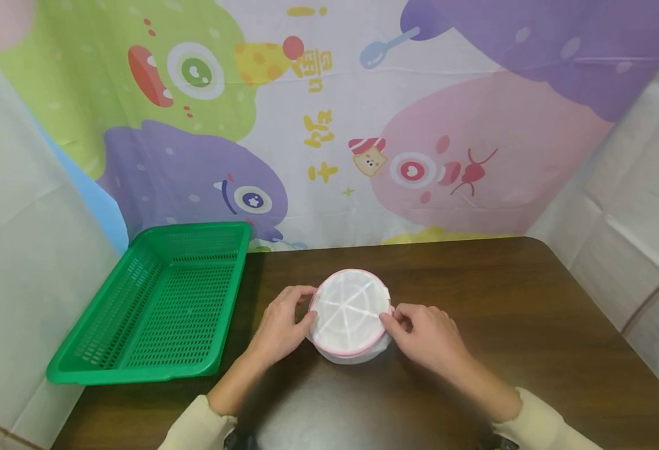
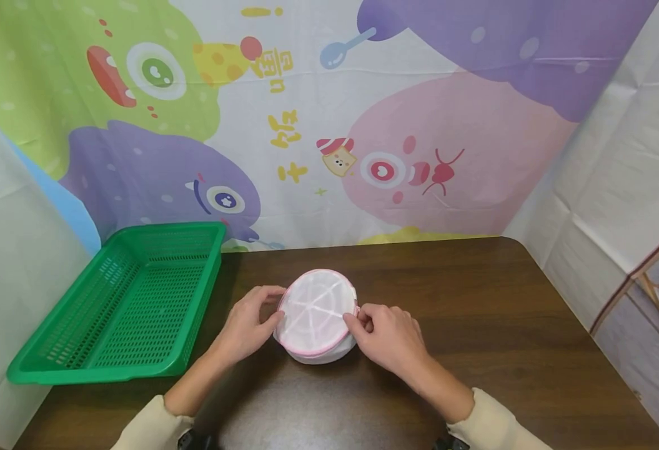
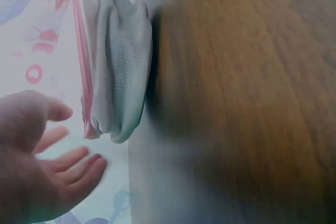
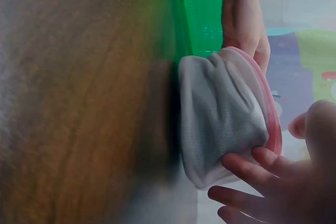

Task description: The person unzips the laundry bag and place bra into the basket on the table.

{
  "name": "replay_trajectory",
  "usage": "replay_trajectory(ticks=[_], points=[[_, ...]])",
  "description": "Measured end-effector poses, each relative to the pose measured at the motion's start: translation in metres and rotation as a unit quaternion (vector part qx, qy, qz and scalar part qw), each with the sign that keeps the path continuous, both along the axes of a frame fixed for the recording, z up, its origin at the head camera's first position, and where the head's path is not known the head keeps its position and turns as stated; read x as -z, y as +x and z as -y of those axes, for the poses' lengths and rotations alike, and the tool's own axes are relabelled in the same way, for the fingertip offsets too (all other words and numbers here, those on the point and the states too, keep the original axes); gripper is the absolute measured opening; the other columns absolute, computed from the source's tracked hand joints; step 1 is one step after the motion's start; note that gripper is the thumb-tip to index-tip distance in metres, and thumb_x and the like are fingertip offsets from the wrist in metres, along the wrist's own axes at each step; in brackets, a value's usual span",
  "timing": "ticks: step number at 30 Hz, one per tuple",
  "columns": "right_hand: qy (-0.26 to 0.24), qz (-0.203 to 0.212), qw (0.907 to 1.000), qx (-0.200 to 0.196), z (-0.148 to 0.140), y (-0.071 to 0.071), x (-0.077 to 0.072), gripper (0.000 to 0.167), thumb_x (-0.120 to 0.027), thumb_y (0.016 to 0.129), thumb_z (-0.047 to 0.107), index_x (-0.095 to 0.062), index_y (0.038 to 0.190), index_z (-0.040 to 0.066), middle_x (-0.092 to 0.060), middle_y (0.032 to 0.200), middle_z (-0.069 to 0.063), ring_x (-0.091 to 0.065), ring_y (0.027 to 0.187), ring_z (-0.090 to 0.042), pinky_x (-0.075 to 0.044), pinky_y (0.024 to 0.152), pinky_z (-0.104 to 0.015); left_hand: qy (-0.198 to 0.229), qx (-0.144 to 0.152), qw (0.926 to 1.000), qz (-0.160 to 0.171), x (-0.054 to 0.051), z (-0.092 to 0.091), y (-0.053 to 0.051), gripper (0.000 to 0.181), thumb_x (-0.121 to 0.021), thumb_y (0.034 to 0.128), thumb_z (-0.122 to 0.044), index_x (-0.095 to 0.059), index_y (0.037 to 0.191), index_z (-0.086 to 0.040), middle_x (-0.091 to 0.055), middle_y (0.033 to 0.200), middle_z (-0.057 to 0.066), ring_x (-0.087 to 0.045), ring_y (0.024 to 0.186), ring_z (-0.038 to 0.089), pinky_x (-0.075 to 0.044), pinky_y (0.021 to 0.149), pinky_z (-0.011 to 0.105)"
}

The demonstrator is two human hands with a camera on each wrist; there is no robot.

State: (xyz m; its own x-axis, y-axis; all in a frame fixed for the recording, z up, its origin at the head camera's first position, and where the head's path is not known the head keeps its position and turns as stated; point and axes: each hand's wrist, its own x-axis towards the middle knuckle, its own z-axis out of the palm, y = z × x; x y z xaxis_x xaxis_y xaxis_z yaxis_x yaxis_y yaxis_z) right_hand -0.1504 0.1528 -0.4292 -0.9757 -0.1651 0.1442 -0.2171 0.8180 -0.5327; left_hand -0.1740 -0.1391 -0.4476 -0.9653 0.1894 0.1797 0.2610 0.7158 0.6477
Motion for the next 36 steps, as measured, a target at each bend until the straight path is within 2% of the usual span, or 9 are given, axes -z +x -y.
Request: replay_trajectory(ticks=[3, 6, 18, 25, 30, 33, 36], points=[[0.000, 0.000, 1.0000, -0.007, 0.002, 0.002, 0.004, 0.026, -0.076, 0.104, 0.038, -0.070, 0.082, 0.025, -0.061, 0.067, 0.013, -0.052, 0.064, -0.010, -0.038, 0.064, -0.029, -0.009, 0.035, 0.9981, 0.050, 0.003, 0.001, -0.001, 0.057, -0.076, 0.1043, -0.016, -0.061, 0.159, -0.006, -0.066, 0.160, 0.019, -0.065, 0.148, 0.041, -0.052, 0.126, 0.061], [0.000, -0.004, 0.9999, -0.010, 0.004, 0.002, 0.006, 0.024, -0.078, 0.102, 0.037, -0.070, 0.083, 0.025, -0.060, 0.067, 0.013, -0.051, 0.064, -0.010, -0.037, 0.063, -0.029, -0.011, 0.053, 0.9959, 0.072, 0.004, 0.003, 0.000, 0.063, -0.075, 0.1050, -0.017, -0.055, 0.164, -0.004, -0.063, 0.164, 0.021, -0.062, 0.153, 0.041, -0.049, 0.129, 0.060], [-0.011, -0.024, 0.9996, -0.002, 0.003, -0.003, 0.009, 0.019, -0.076, 0.102, 0.033, -0.073, 0.088, 0.021, -0.063, 0.069, 0.009, -0.051, 0.065, -0.012, -0.038, 0.064, -0.029, 0.001, 0.048, 0.9954, 0.083, 0.007, 0.000, 0.003, 0.059, -0.073, 0.1061, -0.012, -0.058, 0.162, -0.002, -0.071, 0.155, 0.021, -0.071, 0.142, 0.037, -0.054, 0.124, 0.058], [-0.013, -0.031, 0.9994, 0.005, -0.002, -0.007, 0.007, 0.016, -0.075, 0.103, 0.030, -0.074, 0.090, 0.020, -0.061, 0.069, 0.007, -0.050, 0.066, -0.014, -0.037, 0.066, -0.030, 0.004, 0.054, 0.9956, 0.077, 0.005, -0.001, 0.006, 0.050, -0.072, 0.1053, -0.006, -0.066, 0.155, -0.002, -0.077, 0.145, 0.019, -0.076, 0.131, 0.033, -0.059, 0.118, 0.057], [-0.022, -0.021, 0.9995, 0.007, -0.005, -0.011, 0.005, 0.015, -0.072, 0.106, 0.030, -0.077, 0.099, 0.017, -0.064, 0.073, 0.004, -0.052, 0.070, -0.016, -0.038, 0.069, -0.032, -0.001, 0.067, 0.9958, 0.063, 0.006, 0.000, 0.006, 0.044, -0.073, 0.1036, -0.003, -0.071, 0.147, 0.001, -0.083, 0.133, 0.017, -0.080, 0.119, 0.030, -0.063, 0.111, 0.054], [-0.027, -0.013, 0.9995, 0.015, -0.005, -0.014, 0.006, 0.017, -0.071, 0.107, 0.032, -0.078, 0.106, 0.016, -0.066, 0.075, 0.002, -0.054, 0.072, -0.018, -0.040, 0.071, -0.033, -0.002, 0.078, 0.9952, 0.059, 0.007, 0.001, 0.007, 0.039, -0.074, 0.1034, -0.002, -0.074, 0.142, 0.003, -0.083, 0.132, 0.018, -0.081, 0.118, 0.032, -0.065, 0.108, 0.053], [-0.028, -0.021, 0.9991, 0.024, -0.007, -0.017, 0.008, 0.019, -0.070, 0.108, 0.033, -0.079, 0.109, 0.017, -0.072, 0.079, 0.000, -0.057, 0.075, -0.019, -0.043, 0.072, -0.035, -0.004, 0.087, 0.9947, 0.055, 0.007, 0.002, 0.008, 0.034, -0.076, 0.1029, -0.003, -0.078, 0.136, 0.003, -0.083, 0.134, 0.018, -0.082, 0.121, 0.033, -0.065, 0.107, 0.052]])
